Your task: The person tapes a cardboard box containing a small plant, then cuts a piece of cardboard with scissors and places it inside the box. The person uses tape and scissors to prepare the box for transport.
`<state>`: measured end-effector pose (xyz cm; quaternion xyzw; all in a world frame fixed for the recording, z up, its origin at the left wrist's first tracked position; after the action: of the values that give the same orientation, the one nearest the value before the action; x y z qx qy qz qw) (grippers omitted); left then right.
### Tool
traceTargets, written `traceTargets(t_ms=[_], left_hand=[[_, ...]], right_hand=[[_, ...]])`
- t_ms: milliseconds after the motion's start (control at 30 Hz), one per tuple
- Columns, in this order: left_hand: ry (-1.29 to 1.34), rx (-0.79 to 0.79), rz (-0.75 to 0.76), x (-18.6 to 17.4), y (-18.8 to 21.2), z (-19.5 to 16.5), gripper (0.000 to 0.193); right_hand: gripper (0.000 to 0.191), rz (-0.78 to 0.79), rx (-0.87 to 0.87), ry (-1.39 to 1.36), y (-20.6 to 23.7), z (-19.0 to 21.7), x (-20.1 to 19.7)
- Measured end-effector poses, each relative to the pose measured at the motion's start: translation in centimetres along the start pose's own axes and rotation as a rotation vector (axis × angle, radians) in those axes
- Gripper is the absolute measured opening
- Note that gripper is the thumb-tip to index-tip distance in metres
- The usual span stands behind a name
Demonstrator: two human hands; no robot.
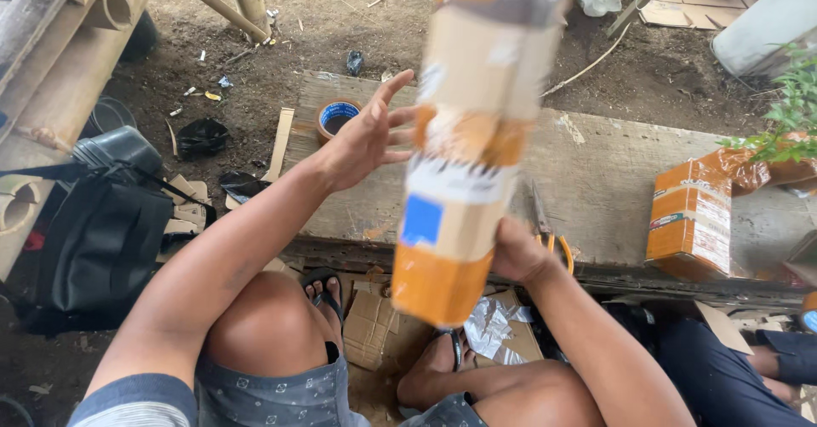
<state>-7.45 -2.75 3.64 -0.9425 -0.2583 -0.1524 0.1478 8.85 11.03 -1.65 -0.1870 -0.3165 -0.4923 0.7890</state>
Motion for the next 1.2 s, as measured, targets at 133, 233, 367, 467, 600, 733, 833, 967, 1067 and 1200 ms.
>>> traceTargets(t_ms=[133,233,367,467,600,733,833,967,1067,1200], left_hand=[[0.134,-0.034,-0.058,1.6,0.6,-0.1,0.111],[-0.002,0.077,-0.044,2.5,1.7,-3.4,0.106],[-0.182,0.234,-0.082,2.1,4.4,-8.9,0.099],[-0.265,0.321,-0.193,1.8,5.2,-10.9,0.097],[-0.417,0.431,-0.304,2.3,5.1,-11.4,0.104],[-0.457,0.476,-0.331,2.3,5.7,-12.1,0.116],[-0.589,0.521,-0.339,2.5,6.4,-13.5,0.122],[-0.619,0.496,-0.182,5.1,6.0,-13.2,0.127],[-0.634,0.443,0.038,8.5,5.7,-12.0,0.13],[-0.809,0.342,0.277,12.7,6.8,-9.5,0.135]], right_hand=[[0.092,-0.058,0.382,0.47,-0.3,-4.4,-2.9],[0.086,-0.098,0.41,0.874,-2.5,-3.0,-6.9],[0.077,-0.579,0.207,1.772,-5.2,0.5,-12.8],[0.08,-0.635,0.313,1.888,-6.7,0.2,-14.9],[0.081,-0.47,0.433,2.021,-8.3,-1.5,-12.9],[0.06,0.078,0.164,1.886,-7.1,-6.2,-3.1],[0.047,0.457,0.619,1.496,-2.3,-8.8,1.0],[0.07,-0.232,0.502,1.521,-0.2,0.8,0.5],[0.134,-0.52,-0.119,1.113,1.3,7.3,1.5],[0.101,-0.181,-0.762,1.062,6.7,8.2,4.5]])
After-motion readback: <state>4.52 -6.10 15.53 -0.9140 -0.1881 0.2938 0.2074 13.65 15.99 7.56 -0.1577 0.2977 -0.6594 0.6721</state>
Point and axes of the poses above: each hand's wrist, its own y-axis away from the middle knuckle, its own x-axis out of the palm, z = x × y, the point moved 8 cm from there along -y, towards the middle knuckle, and after that the axes turned 2 degrees about x, right-handed, at the moved point
